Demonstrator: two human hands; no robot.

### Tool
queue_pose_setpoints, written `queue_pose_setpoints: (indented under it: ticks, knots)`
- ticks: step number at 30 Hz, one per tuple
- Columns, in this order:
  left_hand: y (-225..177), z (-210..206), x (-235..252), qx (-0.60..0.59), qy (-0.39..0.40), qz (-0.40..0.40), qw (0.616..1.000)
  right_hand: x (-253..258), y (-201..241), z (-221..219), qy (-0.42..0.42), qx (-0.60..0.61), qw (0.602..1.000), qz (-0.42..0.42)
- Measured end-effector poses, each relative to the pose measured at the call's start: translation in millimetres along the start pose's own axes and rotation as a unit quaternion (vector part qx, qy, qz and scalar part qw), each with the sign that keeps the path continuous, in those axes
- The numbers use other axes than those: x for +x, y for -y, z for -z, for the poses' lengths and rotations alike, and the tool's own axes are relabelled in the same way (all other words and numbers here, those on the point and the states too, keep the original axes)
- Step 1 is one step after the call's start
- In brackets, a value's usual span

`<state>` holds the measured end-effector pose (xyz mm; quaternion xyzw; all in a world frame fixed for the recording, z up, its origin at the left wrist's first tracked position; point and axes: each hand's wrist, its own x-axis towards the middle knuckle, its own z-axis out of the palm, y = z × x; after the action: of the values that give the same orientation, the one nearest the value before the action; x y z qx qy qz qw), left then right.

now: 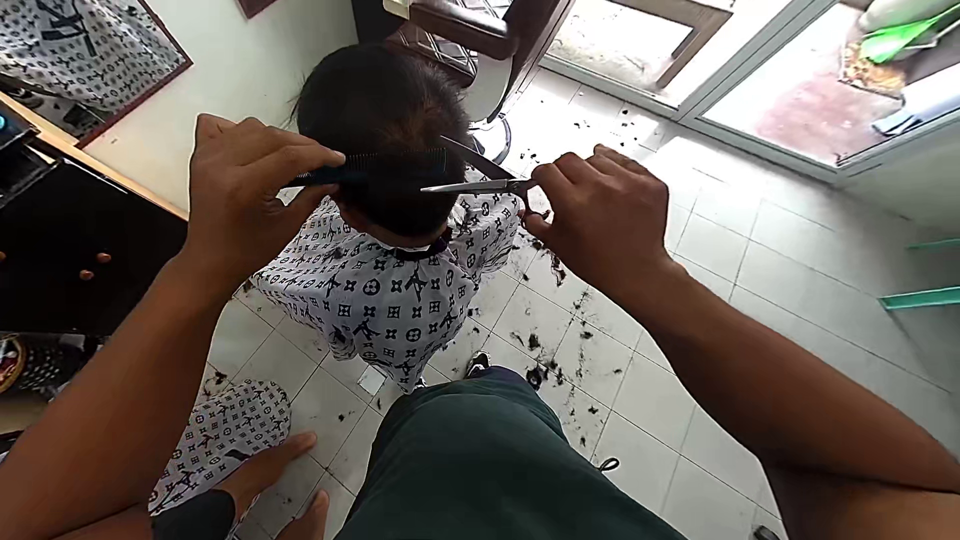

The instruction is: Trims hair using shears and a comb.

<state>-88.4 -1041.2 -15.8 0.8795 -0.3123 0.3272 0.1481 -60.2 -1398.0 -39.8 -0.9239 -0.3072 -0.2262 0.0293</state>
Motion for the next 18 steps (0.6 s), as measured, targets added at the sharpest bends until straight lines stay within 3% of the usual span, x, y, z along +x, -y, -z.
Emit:
queue_pose_setpoints:
  ticks: [18]
  knots:
    - [-9.5,-1.9,5.0,0.013,-0.016,-0.005,1.000,24.7,33.0,9.4,-0.008,0.001,0.999,0.044]
